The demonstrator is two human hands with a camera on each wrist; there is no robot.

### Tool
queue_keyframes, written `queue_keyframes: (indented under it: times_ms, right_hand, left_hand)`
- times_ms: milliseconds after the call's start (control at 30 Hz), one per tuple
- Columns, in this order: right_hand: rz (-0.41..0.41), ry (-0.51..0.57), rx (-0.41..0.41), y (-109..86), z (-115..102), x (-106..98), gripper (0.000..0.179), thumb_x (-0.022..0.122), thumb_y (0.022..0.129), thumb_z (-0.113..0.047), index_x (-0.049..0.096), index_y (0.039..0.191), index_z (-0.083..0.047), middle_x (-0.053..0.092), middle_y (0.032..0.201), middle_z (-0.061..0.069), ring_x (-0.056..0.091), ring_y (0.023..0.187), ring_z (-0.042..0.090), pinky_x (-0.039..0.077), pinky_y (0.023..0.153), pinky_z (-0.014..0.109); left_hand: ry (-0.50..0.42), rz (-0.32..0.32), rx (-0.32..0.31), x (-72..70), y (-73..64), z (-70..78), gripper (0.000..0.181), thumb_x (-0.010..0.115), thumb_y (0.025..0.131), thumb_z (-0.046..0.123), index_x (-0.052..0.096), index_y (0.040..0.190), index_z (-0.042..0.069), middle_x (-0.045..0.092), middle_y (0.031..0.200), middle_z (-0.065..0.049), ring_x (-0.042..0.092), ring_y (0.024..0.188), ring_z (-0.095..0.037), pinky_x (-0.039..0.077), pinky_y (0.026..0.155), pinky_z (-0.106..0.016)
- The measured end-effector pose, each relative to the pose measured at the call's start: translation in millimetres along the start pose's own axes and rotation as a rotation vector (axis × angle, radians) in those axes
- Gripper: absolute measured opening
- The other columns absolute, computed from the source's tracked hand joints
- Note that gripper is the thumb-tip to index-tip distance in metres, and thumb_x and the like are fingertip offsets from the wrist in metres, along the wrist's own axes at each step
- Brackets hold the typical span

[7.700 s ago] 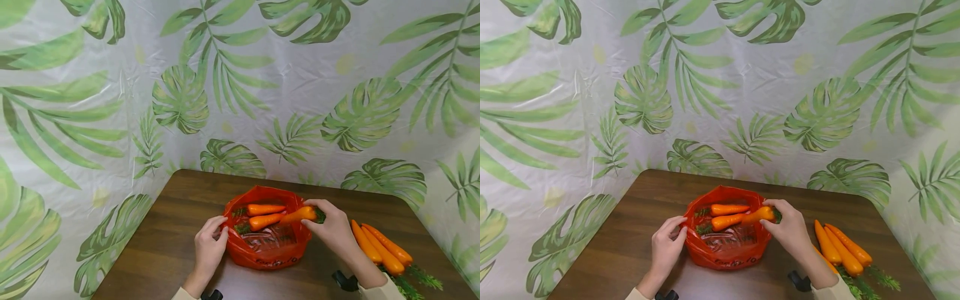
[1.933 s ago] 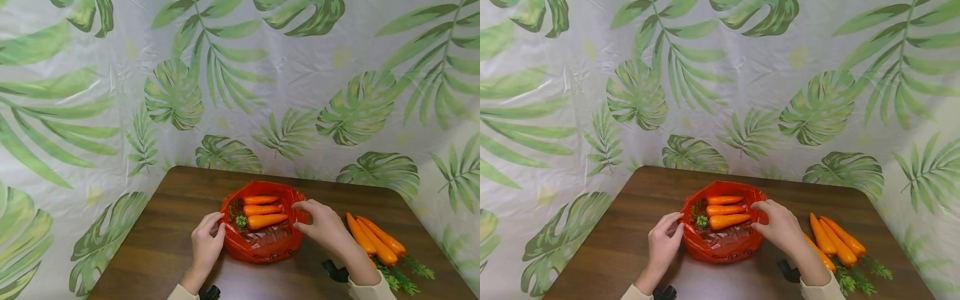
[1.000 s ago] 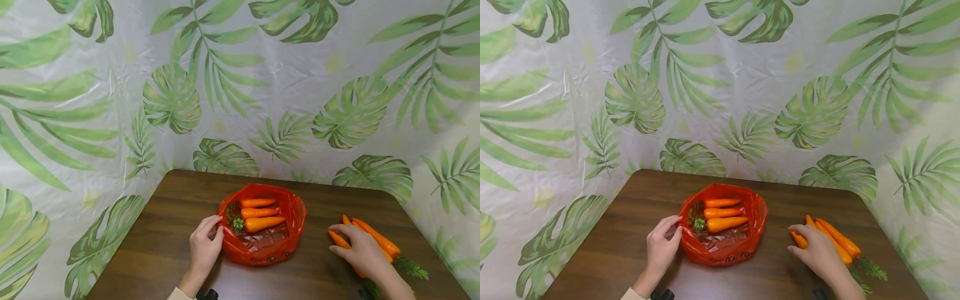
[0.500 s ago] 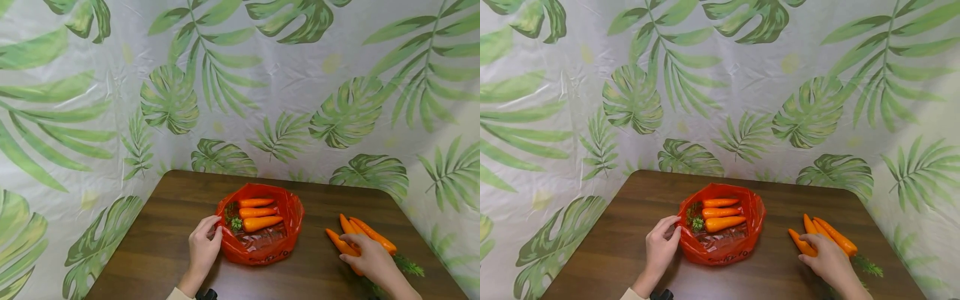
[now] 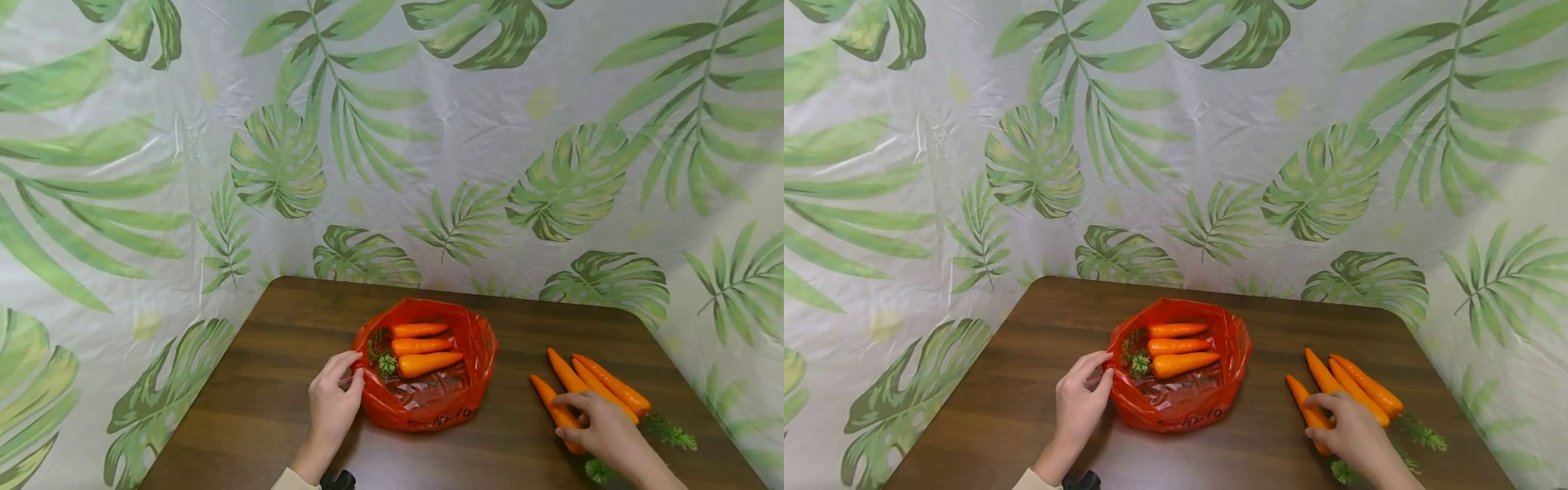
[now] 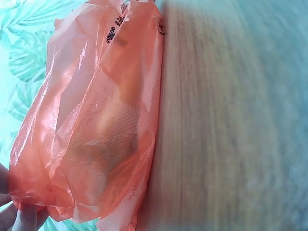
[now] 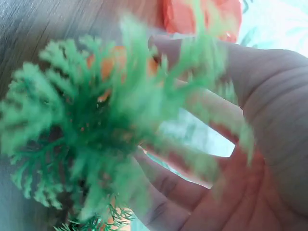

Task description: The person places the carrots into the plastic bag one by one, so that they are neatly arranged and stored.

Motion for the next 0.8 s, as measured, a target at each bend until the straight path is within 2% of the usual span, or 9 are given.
queue_keyframes:
  times_ms: [133, 200, 300, 433, 467, 567, 667, 733, 800]
  right_hand:
    - [-0.028, 0.051, -0.004, 1.1, -0.6, 3.5, 0.052, 0.087, 0.076, -0.038, 0.07, 0.122, -0.018, 0.06, 0.103, 0.005, 0.049, 0.07, 0.017, 0.041, 0.055, 0.029]
    - [-0.045, 0.064, -0.021, 1.0, -1.2, 6.5, 0.056, 0.087, 0.075, -0.039, 0.07, 0.124, -0.018, 0.063, 0.108, 0.007, 0.049, 0.068, 0.018, 0.042, 0.054, 0.029]
    - [-0.066, 0.049, -0.074, 1.6, -4.1, 10.2, 0.056, 0.084, 0.078, -0.043, 0.069, 0.126, -0.018, 0.065, 0.117, 0.01, 0.059, 0.08, 0.021, 0.05, 0.062, 0.033]
    - [-0.118, 0.053, -0.127, 4.1, -8.4, 11.8, 0.045, 0.071, 0.091, -0.047, 0.069, 0.126, -0.02, 0.066, 0.124, 0.01, 0.062, 0.106, 0.028, 0.054, 0.078, 0.044]
    - [-0.14, 0.068, -0.132, 4.8, -9.0, 11.8, 0.042, 0.067, 0.094, -0.045, 0.069, 0.127, -0.02, 0.066, 0.124, 0.008, 0.062, 0.106, 0.026, 0.054, 0.078, 0.042]
    - [-0.228, 0.152, -0.153, 5.7, -10.9, 13.0, 0.032, 0.056, 0.103, -0.025, 0.065, 0.132, -0.015, 0.068, 0.101, 0.005, 0.061, 0.076, 0.014, 0.052, 0.065, 0.031]
    - [-0.315, 0.26, -0.204, 4.4, -13.0, 16.5, 0.043, 0.05, 0.097, 0.0, 0.06, 0.137, -0.009, 0.058, 0.078, 0.001, 0.044, 0.053, 0.007, 0.043, 0.05, 0.025]
    - [-0.341, 0.299, -0.26, 2.7, -15.1, 18.6, 0.049, 0.052, 0.092, 0.006, 0.058, 0.139, -0.006, 0.055, 0.075, -0.001, 0.043, 0.051, 0.006, 0.042, 0.047, 0.023]
    - [-0.349, 0.305, -0.301, 1.4, -16.0, 20.8, 0.047, 0.06, 0.093, 0.001, 0.057, 0.14, -0.004, 0.056, 0.075, -0.003, 0.048, 0.057, 0.006, 0.043, 0.049, 0.024]
  left_hand:
    - [0.004, -0.011, -0.013, 0.5, 0.5, -0.9, 0.029, 0.078, 0.083, -0.001, 0.076, 0.111, 0.006, 0.071, 0.112, -0.004, 0.07, 0.097, -0.019, 0.061, 0.072, -0.032]
    - [0.006, -0.01, -0.014, 0.6, 0.6, -1.4, 0.029, 0.078, 0.083, -0.001, 0.076, 0.111, 0.006, 0.071, 0.112, -0.004, 0.07, 0.097, -0.018, 0.06, 0.072, -0.031]
    - [0.007, 0.002, -0.003, 0.2, 0.4, -1.6, 0.03, 0.078, 0.082, -0.003, 0.076, 0.11, 0.007, 0.071, 0.111, -0.004, 0.07, 0.095, -0.019, 0.06, 0.071, -0.029]
    - [0.007, 0.019, 0.007, -0.4, 0.4, -1.3, 0.031, 0.078, 0.08, -0.006, 0.077, 0.109, 0.007, 0.071, 0.11, -0.005, 0.071, 0.094, -0.019, 0.06, 0.069, -0.029]
    - [0.008, 0.019, 0.002, -0.4, 0.4, -1.4, 0.031, 0.078, 0.081, -0.005, 0.077, 0.109, 0.007, 0.071, 0.11, -0.004, 0.071, 0.095, -0.018, 0.06, 0.069, -0.029]
    - [0.02, 0.015, -0.01, -0.4, 1.0, -1.4, 0.03, 0.079, 0.081, -0.004, 0.077, 0.109, 0.007, 0.071, 0.111, -0.002, 0.07, 0.096, -0.016, 0.06, 0.071, -0.028]
    - [0.025, 0.016, -0.011, -0.4, 1.1, -1.3, 0.03, 0.079, 0.081, -0.003, 0.077, 0.109, 0.008, 0.071, 0.111, -0.001, 0.07, 0.097, -0.015, 0.06, 0.071, -0.028]
    - [0.024, 0.019, -0.004, -0.6, 0.9, -0.7, 0.03, 0.079, 0.081, -0.004, 0.077, 0.109, 0.008, 0.071, 0.111, -0.002, 0.07, 0.096, -0.016, 0.06, 0.071, -0.029]
    - [0.023, 0.02, 0.0, -0.8, 0.8, -0.3, 0.03, 0.079, 0.08, -0.005, 0.077, 0.108, 0.007, 0.071, 0.111, -0.002, 0.07, 0.095, -0.017, 0.061, 0.07, -0.029]
Point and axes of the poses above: each hand's wrist, its own y-axis towards the middle knuckle, its own x-axis out of the palm, z = x × y, the point moved 6 cm from there along y, towards the middle knuckle
